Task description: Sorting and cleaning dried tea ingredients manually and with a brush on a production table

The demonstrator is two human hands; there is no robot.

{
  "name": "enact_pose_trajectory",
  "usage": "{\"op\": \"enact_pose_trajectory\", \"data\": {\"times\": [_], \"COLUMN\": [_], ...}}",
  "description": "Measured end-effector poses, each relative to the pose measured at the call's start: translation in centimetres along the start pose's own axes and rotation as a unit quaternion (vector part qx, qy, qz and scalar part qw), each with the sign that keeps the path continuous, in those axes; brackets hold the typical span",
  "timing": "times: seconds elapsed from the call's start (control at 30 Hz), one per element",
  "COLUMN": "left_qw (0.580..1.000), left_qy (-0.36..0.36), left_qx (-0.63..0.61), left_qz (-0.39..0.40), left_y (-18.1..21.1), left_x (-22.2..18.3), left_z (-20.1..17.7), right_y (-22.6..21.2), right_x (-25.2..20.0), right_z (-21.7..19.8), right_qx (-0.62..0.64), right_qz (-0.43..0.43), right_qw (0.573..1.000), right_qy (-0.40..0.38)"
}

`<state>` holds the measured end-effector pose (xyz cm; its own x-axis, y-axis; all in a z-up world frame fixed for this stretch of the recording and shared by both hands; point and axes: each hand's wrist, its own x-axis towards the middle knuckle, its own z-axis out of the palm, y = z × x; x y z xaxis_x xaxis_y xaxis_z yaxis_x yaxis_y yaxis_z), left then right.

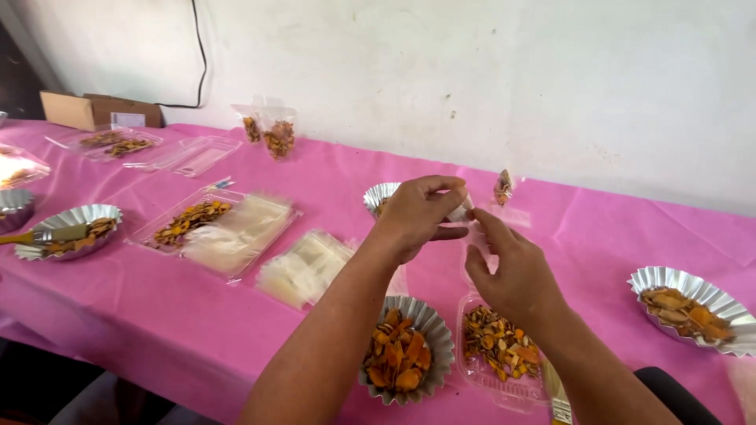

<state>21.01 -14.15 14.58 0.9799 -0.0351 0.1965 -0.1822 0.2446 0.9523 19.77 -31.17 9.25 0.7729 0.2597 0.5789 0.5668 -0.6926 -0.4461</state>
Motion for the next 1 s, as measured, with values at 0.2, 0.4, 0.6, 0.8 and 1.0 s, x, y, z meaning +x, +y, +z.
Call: {"op": "enact_pose_trajectory", "data": {"times": [0.2,0.4,0.6,0.8,1.0], "left_qw": [0.931,0.804,0.731,0.668,0.688], "left_qy": [-0.058,-0.081,-0.057,-0.017,-0.025], "left_qx": [0.343,0.548,0.602,0.650,0.627], "left_qz": [0.112,0.214,0.315,0.361,0.365], "left_y": [0.5,-1.9,-5.9,-7.8,-8.1], "left_x": [-0.4,-0.2,1.5,1.1,1.3], "left_z": [-1.3,-1.4,-2.5,-3.4,-3.0], "right_y": [2.8,0.7,1.1,1.8,1.9], "right_x": [1.8,2.8,2.5,2.2,2.1], "right_z": [0.5,-1.5,0.5,1.7,1.6], "right_qx": [0.078,0.434,0.356,0.341,0.329], "right_qz": [0.127,0.222,0.211,0.210,0.219], "right_qw": [0.988,0.871,0.910,0.915,0.919], "right_qy": [0.050,0.064,0.009,0.043,0.016]}}
